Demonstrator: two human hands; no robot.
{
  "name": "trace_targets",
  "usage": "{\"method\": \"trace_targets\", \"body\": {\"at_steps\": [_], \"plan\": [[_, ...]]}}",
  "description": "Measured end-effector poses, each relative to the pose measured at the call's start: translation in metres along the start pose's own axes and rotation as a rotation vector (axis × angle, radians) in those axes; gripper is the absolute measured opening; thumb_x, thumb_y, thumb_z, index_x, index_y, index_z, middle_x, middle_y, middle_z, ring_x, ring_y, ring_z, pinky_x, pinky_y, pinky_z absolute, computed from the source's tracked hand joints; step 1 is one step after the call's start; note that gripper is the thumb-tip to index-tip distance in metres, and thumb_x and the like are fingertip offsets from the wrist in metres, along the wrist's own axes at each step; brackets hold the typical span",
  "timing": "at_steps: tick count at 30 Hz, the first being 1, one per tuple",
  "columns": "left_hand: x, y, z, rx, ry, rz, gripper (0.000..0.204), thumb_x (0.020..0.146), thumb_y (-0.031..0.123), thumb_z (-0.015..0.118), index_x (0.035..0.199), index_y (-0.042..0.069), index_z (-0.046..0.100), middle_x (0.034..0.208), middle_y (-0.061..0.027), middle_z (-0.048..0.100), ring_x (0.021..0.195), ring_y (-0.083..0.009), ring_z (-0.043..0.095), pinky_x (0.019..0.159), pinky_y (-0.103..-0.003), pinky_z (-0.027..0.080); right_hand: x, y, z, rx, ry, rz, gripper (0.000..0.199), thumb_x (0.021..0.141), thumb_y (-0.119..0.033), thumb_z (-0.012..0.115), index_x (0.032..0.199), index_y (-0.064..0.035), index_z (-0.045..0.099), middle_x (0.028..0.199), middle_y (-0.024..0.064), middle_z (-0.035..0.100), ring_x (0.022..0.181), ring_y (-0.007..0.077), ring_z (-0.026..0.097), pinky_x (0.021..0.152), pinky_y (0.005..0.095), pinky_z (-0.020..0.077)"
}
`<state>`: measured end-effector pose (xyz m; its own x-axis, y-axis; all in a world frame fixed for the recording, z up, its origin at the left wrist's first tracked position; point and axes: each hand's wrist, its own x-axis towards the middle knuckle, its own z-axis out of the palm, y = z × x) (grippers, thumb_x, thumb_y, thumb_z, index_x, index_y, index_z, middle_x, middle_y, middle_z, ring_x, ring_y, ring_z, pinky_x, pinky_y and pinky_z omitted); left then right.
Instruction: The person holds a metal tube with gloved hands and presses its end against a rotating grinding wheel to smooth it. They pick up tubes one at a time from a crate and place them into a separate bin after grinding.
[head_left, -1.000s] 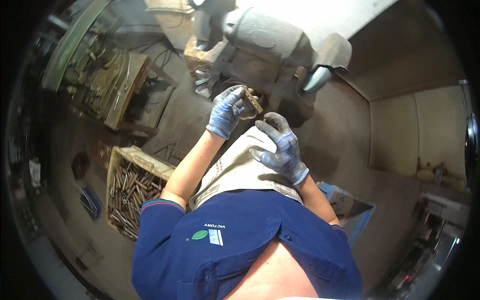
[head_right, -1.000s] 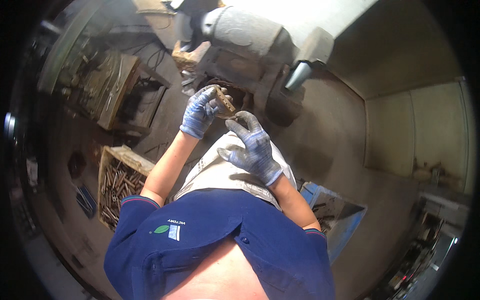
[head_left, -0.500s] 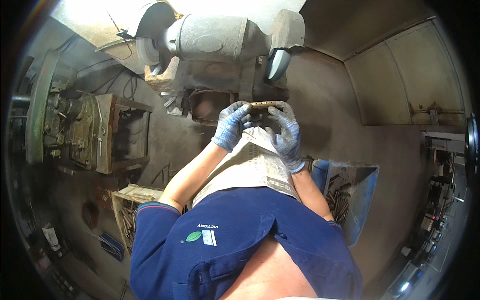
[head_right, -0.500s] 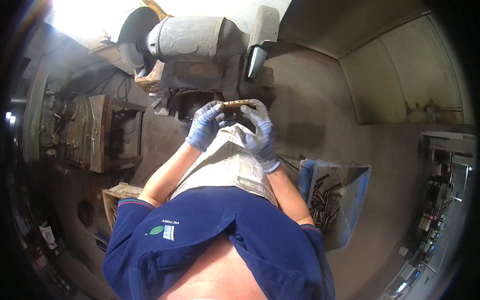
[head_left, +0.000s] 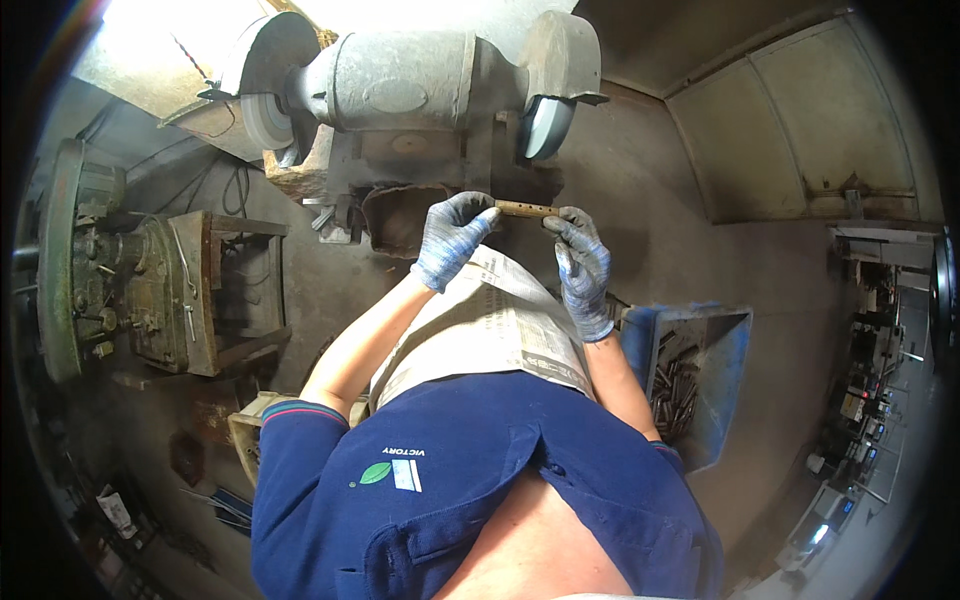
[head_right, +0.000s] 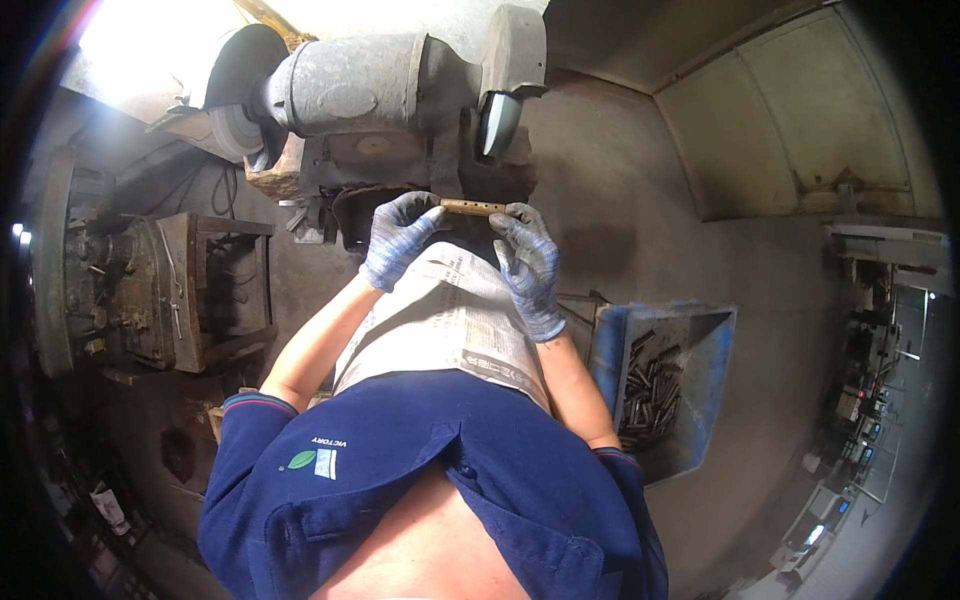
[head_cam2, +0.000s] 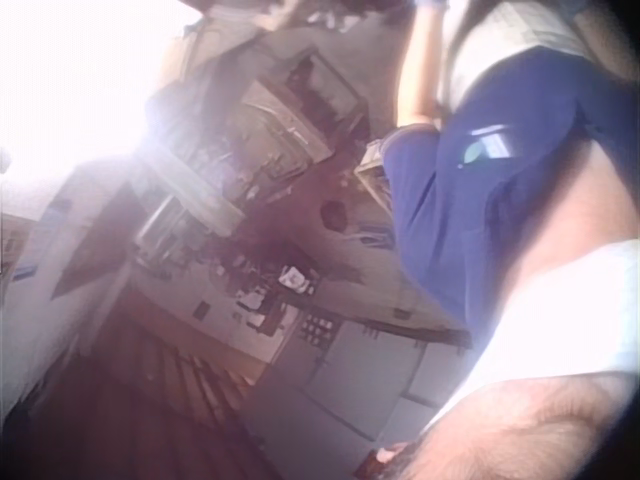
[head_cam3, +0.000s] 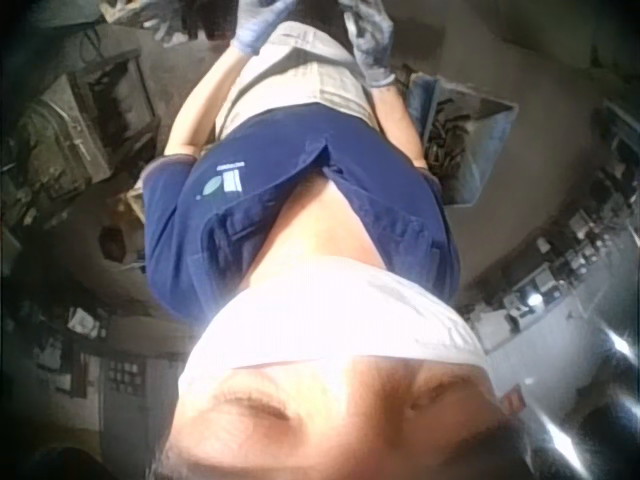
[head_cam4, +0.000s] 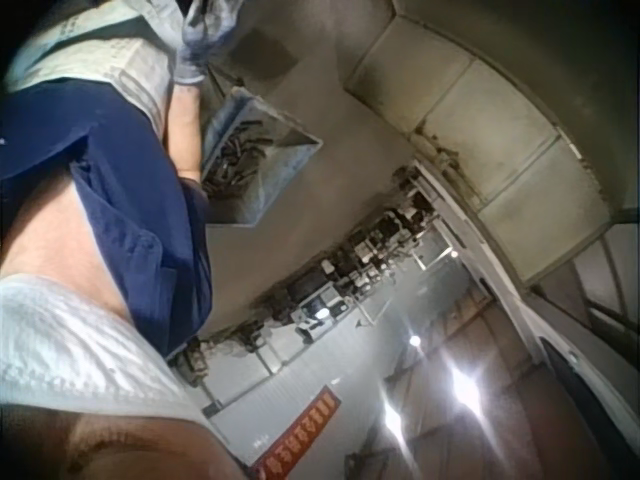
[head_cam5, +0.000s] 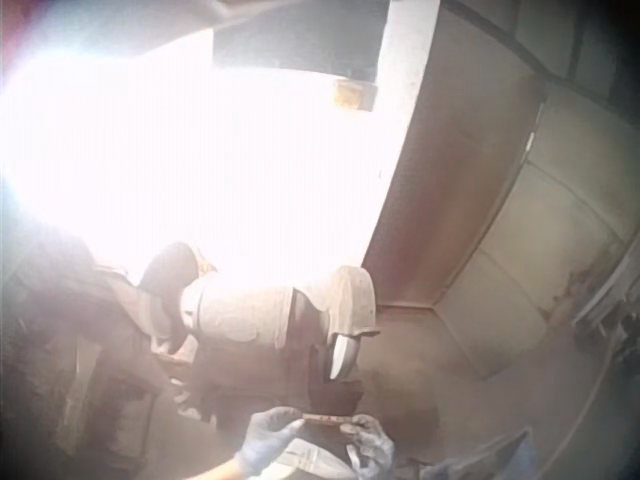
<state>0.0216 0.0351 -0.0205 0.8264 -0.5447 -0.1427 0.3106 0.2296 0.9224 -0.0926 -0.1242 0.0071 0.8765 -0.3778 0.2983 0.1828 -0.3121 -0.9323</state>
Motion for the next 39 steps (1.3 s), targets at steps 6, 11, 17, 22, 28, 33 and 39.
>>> {"method": "trace_targets", "body": {"at_steps": [6, 11, 17, 22, 28, 33, 39], "plan": [[0.025, -0.012, 0.008, 0.057, 0.048, 0.015, 0.014, 0.084, 0.004, 0.061, 0.096, -0.003, 0.063, 0.081, -0.0027, 0.064, 0.070, -0.0056, 0.056, 0.064, -0.021, 0.048, 0.012, 0.026, -0.008, -0.004, -0.014, 0.005, 0.023, 0.085, -0.002, 0.056, 0.106, 0.0041, 0.063, 0.117, 0.0122, 0.054, 0.108, 0.0214, 0.054, 0.095, 0.0300, 0.0423], [0.051, -0.033, 0.017, 0.047, 0.136, -0.024, 0.014, 0.084, 0.004, 0.062, 0.095, -0.003, 0.064, 0.080, -0.0020, 0.064, 0.068, -0.0058, 0.054, 0.063, -0.021, 0.046, 0.031, 0.041, -0.017, -0.317, -0.001, -0.152, 0.025, 0.078, 0.001, 0.065, 0.103, 0.0020, 0.064, 0.114, 0.0140, 0.060, 0.110, 0.0231, 0.056, 0.092, 0.0305, 0.0445], [0.071, -0.041, 0.038, -0.094, 0.215, -0.061, 0.009, 0.085, 0.001, 0.059, 0.090, -0.005, 0.064, 0.080, -0.0077, 0.065, 0.068, -0.0117, 0.061, 0.063, -0.026, 0.054, 0.044, 0.069, -0.030, -0.300, -0.029, -0.096, 0.029, 0.081, 0.003, 0.059, 0.110, 0.0003, 0.062, 0.118, 0.0123, 0.059, 0.116, 0.0217, 0.052, 0.098, 0.0304, 0.0400], [0.084, -0.051, 0.050, -0.174, 0.255, -0.115, 0.009, 0.086, 0.002, 0.058, 0.091, -0.003, 0.063, 0.081, -0.0083, 0.065, 0.067, -0.0133, 0.062, 0.064, -0.026, 0.054, 0.050, 0.085, -0.035, -0.056, 0.025, 0.119, 0.025, 0.085, 0.003, 0.056, 0.109, 0.0035, 0.061, 0.113, 0.0100, 0.061, 0.107, 0.0155, 0.055, 0.095, 0.0274, 0.0418], [0.094, -0.054, 0.053, -0.117, 0.263, -0.137, 0.009, 0.085, 0.001, 0.059, 0.090, -0.005, 0.063, 0.081, -0.0092, 0.065, 0.067, -0.0145, 0.062, 0.063, -0.027, 0.054, 0.056, 0.091, -0.038, 0.006, 0.061, 0.206, 0.021, 0.085, -0.002, 0.058, 0.105, 0.0033, 0.063, 0.105, 0.0099, 0.064, 0.098, 0.0159, 0.058, 0.088, 0.0272, 0.0453], [0.096, -0.053, 0.037, -0.128, 0.362, -0.200, 0.009, 0.085, 0.000, 0.057, 0.086, -0.004, 0.065, 0.076, -0.0077, 0.065, 0.061, -0.0113, 0.060, 0.057, -0.025, 0.052, 0.063, 0.085, -0.017, 0.002, 0.044, 0.216, 0.022, 0.081, 0.000, 0.064, 0.103, 0.0036, 0.064, 0.099, 0.0093, 0.065, 0.096, 0.0145, 0.060, 0.082, 0.0243, 0.0476], [0.091, -0.037, 0.017, -0.107, 0.392, -0.197, 0.006, 0.084, 0.001, 0.059, 0.083, -0.004, 0.063, 0.075, -0.0088, 0.065, 0.058, -0.0130, 0.061, 0.055, -0.025, 0.053, 0.064, 0.086, 0.001, 0.057, -0.022, 0.184, 0.024, 0.081, 0.002, 0.064, 0.105, 0.0044, 0.062, 0.105, 0.0088, 0.062, 0.095, 0.0131, 0.060, 0.083, 0.0231, 0.0482]]}}
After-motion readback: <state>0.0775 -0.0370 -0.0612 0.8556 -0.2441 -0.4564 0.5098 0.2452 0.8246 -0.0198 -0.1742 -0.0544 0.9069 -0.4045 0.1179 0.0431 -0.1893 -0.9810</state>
